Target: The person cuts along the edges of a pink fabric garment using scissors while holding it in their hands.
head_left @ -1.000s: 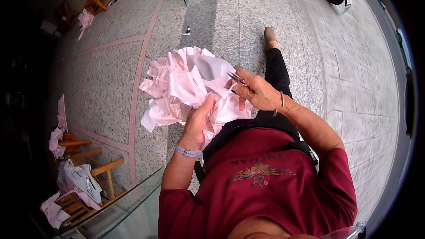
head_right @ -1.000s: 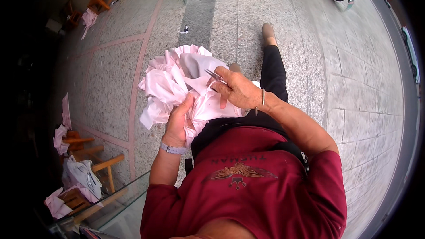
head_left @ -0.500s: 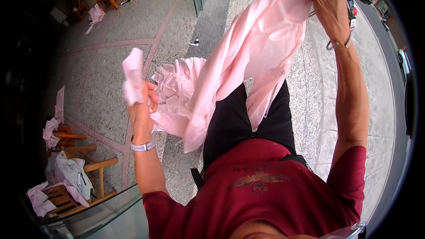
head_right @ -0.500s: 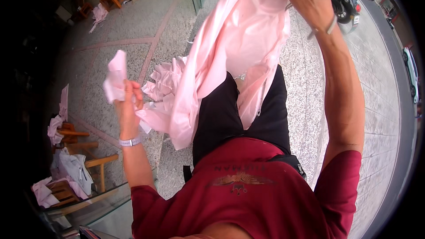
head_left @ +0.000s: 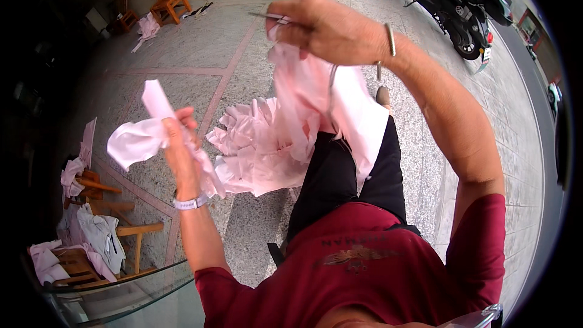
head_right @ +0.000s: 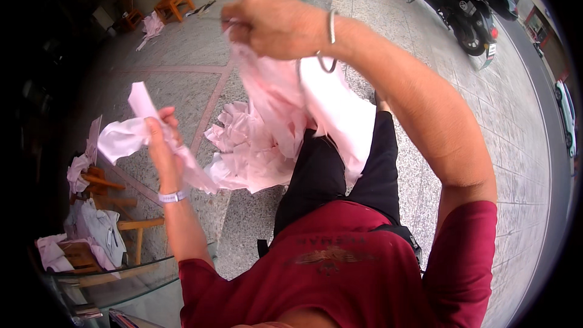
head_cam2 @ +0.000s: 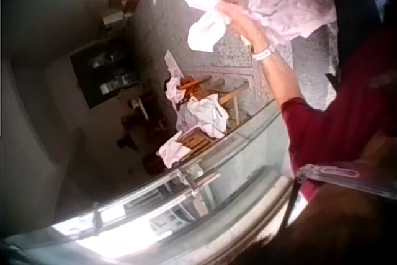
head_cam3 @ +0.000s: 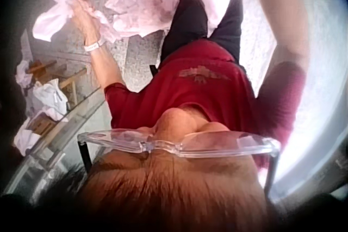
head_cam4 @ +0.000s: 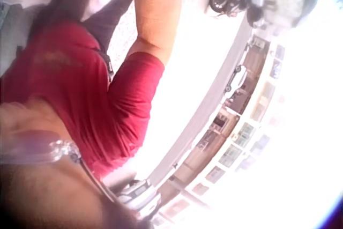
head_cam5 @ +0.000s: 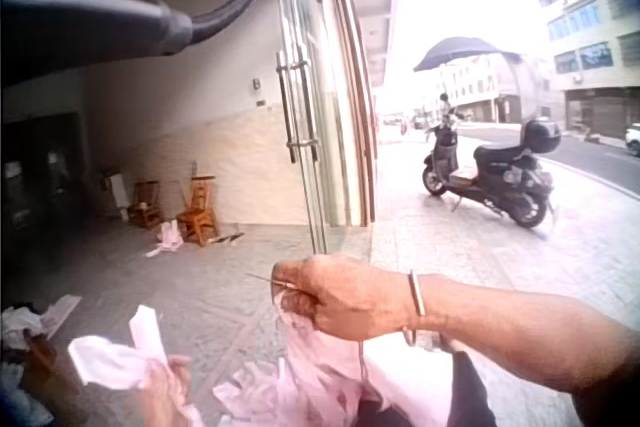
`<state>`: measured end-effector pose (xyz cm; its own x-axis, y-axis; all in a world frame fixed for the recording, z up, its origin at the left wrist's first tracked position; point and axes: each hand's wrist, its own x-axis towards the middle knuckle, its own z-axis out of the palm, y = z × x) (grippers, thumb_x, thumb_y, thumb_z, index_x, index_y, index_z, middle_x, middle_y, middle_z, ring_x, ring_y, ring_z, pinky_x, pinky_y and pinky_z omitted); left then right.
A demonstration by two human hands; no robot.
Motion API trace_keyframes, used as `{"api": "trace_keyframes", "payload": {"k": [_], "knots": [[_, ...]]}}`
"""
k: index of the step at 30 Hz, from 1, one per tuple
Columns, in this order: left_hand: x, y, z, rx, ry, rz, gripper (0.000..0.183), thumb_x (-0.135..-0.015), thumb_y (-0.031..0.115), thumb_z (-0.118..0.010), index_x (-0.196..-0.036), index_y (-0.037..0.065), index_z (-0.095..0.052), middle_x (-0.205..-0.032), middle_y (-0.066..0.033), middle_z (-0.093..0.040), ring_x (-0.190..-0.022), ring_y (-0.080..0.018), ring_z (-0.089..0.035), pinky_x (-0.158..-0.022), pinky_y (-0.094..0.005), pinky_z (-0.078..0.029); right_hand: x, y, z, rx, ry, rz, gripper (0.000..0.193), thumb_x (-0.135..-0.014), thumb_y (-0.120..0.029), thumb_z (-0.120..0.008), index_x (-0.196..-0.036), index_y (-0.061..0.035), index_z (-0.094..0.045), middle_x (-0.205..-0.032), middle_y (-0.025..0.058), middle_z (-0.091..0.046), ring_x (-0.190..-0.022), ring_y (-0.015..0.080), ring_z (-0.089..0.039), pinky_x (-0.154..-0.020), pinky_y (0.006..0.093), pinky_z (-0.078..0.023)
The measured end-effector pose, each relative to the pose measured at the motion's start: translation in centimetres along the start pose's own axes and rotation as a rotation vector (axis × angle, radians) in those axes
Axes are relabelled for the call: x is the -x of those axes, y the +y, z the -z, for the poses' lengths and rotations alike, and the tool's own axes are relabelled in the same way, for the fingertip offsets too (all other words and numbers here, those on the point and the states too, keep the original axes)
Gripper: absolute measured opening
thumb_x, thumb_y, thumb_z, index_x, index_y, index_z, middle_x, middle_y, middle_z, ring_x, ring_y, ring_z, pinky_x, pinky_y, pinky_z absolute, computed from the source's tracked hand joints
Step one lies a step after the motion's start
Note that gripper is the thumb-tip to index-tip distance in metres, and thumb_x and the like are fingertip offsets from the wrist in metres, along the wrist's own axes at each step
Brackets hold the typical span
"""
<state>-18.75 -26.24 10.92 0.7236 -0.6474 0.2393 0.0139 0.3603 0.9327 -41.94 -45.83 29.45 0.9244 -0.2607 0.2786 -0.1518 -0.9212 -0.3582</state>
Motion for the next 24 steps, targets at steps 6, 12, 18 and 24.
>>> {"api": "trace_keyframes", "payload": {"k": [6, 12, 18, 24], "knots": [[1.7, -1.7, -6.8, -0.303, -0.696, -0.005, 0.067, -0.077, 0.046, -0.081, -0.12, 0.0, -0.059, -0.102, -0.0059, -0.065, -0.092, -0.0163, -0.061, -0.081, -0.0321, -0.049, -1.6, -4.9, -2.2, -0.279, 0.047, 0.217, 0.017, -0.092, -0.012, -0.054, -0.091, 0.0029, -0.062, -0.078, 0.0229, -0.064, -0.076, 0.0366, -0.064, -0.074, 0.0455, -0.05], [4.1, -3.2, -15.5, -0.108, -0.86, -0.073, 0.05, -0.08, 0.038, -0.081, -0.109, 0.001, -0.065, -0.101, -0.0067, -0.067, -0.095, -0.0185, -0.062, -0.085, -0.0339, -0.049, -1.8, -5.8, -2.5, -0.536, 0.061, 0.27, 0.02, -0.091, -0.015, -0.055, -0.089, 0.0031, -0.062, -0.075, 0.0192, -0.063, -0.07, 0.0298, -0.062, -0.069, 0.0422, -0.049], [4.1, -7.8, -16.0, -0.257, -0.771, -0.246, 0.037, -0.093, 0.033, -0.069, -0.113, 0.002, -0.068, -0.106, -0.0079, -0.068, -0.101, -0.0176, -0.061, -0.089, -0.0337, -0.048, 0.4, -3.5, 0.5, -0.548, 0.085, 0.213, 0.022, -0.099, -0.02, -0.054, -0.101, -0.0001, -0.064, -0.078, 0.0067, -0.062, -0.065, 0.0163, -0.058, -0.054, 0.0274, -0.044], [2.0, -9.6, -8.6, 0.281, -0.306, 0.365, 0.047, -0.103, 0.037, -0.05, -0.13, -0.001, -0.049, -0.113, -0.0147, -0.065, -0.103, -0.0271, -0.062, -0.097, -0.0379, -0.049, 7.4, -0.6, 8.1, -0.733, 0.393, -0.203, 0.023, -0.104, -0.016, -0.046, -0.113, 0.0012, -0.058, -0.097, 0.0135, -0.071, -0.077, 0.0202, -0.074, -0.034, 0.0171, -0.035]]}}
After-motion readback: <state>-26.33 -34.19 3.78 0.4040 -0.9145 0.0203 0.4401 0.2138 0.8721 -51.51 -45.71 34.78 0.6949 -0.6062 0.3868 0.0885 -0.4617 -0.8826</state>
